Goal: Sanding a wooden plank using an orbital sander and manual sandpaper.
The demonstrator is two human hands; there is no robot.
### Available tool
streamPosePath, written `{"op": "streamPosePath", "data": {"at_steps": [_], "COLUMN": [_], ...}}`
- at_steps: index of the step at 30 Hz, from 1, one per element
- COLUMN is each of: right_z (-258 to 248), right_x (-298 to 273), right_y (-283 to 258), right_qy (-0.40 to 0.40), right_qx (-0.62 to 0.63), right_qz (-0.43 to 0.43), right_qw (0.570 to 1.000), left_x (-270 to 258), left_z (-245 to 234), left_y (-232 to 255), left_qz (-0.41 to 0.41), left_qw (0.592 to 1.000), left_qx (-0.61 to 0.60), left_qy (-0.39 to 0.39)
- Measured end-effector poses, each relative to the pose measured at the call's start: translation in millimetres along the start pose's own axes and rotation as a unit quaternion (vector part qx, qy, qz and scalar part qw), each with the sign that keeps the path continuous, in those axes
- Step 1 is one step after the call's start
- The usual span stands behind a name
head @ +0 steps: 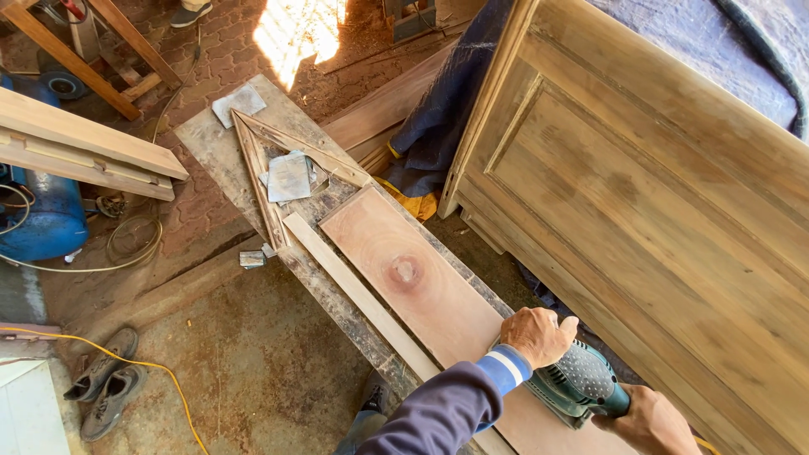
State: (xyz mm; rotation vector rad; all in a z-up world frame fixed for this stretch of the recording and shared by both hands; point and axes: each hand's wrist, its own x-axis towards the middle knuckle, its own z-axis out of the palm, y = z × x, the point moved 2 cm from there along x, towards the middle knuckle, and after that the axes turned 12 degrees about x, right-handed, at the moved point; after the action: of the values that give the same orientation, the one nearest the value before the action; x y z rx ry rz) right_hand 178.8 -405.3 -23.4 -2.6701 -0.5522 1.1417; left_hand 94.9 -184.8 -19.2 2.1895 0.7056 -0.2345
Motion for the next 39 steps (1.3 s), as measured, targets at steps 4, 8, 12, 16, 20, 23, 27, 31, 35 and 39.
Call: {"op": "streamPosePath", "data": {"at_steps": [4, 8, 12, 16, 20, 23, 27, 31, 35, 39], "right_z": [0, -5, -4, 3, 10, 16, 23, 31, 35, 29], "right_x": [5, 1, 7, 18, 32, 46, 61, 79, 92, 87], "right_y": [-25, -71, -111, -148, -184, -208, -238, -268, -300, -347], "right_qy": [0.008, -0.004, -0.004, 0.002, 0.015, 0.009, -0.007, -0.013, -0.014, -0.002], "right_qx": [-0.006, 0.007, 0.005, -0.002, -0.005, -0.011, -0.024, -0.027, -0.030, -0.024], "right_qz": [-0.006, 0.012, 0.004, -0.023, -0.048, -0.046, -0.051, -0.058, -0.072, -0.088], "right_qw": [1.000, 1.000, 1.000, 1.000, 0.999, 0.999, 0.998, 0.998, 0.997, 0.996], "left_x": [9, 16, 24, 39, 46, 54, 66, 78, 94, 102], "left_z": [-17, -42, -70, -90, -123, -143, -168, -192, -214, -244], "left_y": [-13, -27, -49, -80, -102, -121, -146, -170, -195, -211], "left_qz": [-0.003, -0.010, -0.029, -0.035, -0.046, -0.056, -0.064, -0.072, -0.075, -0.080], "left_qw": [1.000, 1.000, 0.999, 0.997, 0.995, 0.995, 0.993, 0.991, 0.988, 0.988], "left_qx": [0.003, 0.004, 0.003, 0.005, 0.000, -0.008, -0.012, -0.005, 0.004, -0.002], "left_qy": [-0.002, 0.020, 0.036, 0.063, 0.085, 0.087, 0.100, 0.114, 0.132, 0.133]}}
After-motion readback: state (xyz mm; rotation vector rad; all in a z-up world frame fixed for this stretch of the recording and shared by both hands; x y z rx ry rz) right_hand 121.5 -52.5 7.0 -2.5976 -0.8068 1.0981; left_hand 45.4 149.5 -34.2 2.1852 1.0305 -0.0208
